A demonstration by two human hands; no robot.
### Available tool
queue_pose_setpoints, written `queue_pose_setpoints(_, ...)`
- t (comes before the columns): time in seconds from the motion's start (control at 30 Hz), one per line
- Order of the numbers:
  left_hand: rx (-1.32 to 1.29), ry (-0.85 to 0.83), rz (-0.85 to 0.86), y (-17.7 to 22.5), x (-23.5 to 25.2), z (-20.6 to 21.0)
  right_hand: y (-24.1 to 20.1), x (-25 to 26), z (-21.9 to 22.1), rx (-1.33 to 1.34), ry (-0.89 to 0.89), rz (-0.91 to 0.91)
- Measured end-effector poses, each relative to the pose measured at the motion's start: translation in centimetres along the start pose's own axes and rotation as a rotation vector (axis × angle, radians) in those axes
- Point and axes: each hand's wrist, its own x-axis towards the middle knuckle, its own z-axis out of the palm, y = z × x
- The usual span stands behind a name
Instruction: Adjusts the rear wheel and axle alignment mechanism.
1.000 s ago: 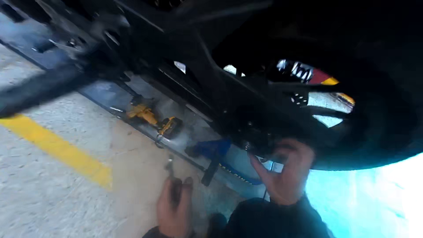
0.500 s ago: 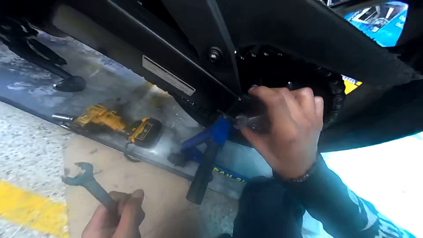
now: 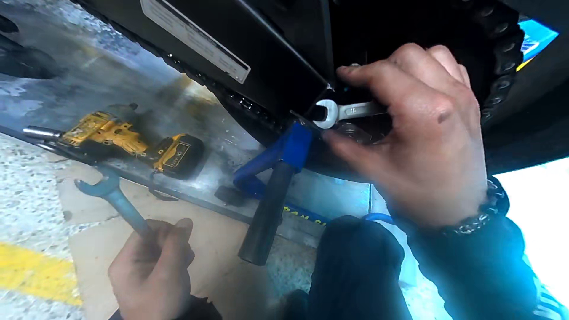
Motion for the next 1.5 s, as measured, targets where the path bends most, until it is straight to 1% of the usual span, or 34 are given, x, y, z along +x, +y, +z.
queue_pose_setpoints(0.1,0.001,0.009,-0.014,0.0,-0.2,0.1,0.1,0.2,0.3,-0.032,0.017,-0.024)
queue_pose_setpoints(0.2,0.004,0.005,-0.008,-0.2,-0.1,-0.1,0.3,0.5,0.1,-0.024,-0.026,-0.037)
queue_pose_setpoints(0.37,-0.003,-0.013,0.007,-0.3,0.0,0.0,-0.2,1.3,-0.3,-0.068,-0.092,0.003)
queue_pose_setpoints(0.5,-0.015,-0.012,0.010,-0.4,-0.1,0.3,0.0,1.1,-0.7,-0.070,-0.082,-0.018)
queue_pose_setpoints(0.6,0.005,-0.010,0.007,-0.6,0.0,0.3,-0.3,0.9,-0.8,-0.101,-0.104,0.006)
queue_pose_setpoints(0.73,0.023,-0.023,-0.019,-0.6,0.2,0.3,-0.6,1.1,0.3,-0.166,-0.046,0.014)
queue_pose_setpoints(0.87,0.019,-0.009,-0.037,-0.5,0.2,0.7,-0.4,0.9,-0.1,-0.118,-0.012,-0.039)
queue_pose_setpoints(0.97,0.001,-0.004,-0.040,-0.6,0.2,1.0,-0.5,0.8,-0.5,-0.131,-0.063,-0.027)
queue_pose_setpoints(1.2,0.005,-0.014,-0.061,-0.6,0.1,1.3,0.0,1.1,-0.6,-0.116,-0.096,-0.042)
queue_pose_setpoints(1.4,-0.021,-0.018,-0.067,-0.6,0.1,1.3,-0.5,1.5,-0.4,-0.166,-0.109,-0.017)
queue_pose_setpoints(1.5,-0.019,-0.020,-0.067,-0.5,0.1,1.3,-0.3,1.6,-0.5,-0.139,-0.105,-0.024)
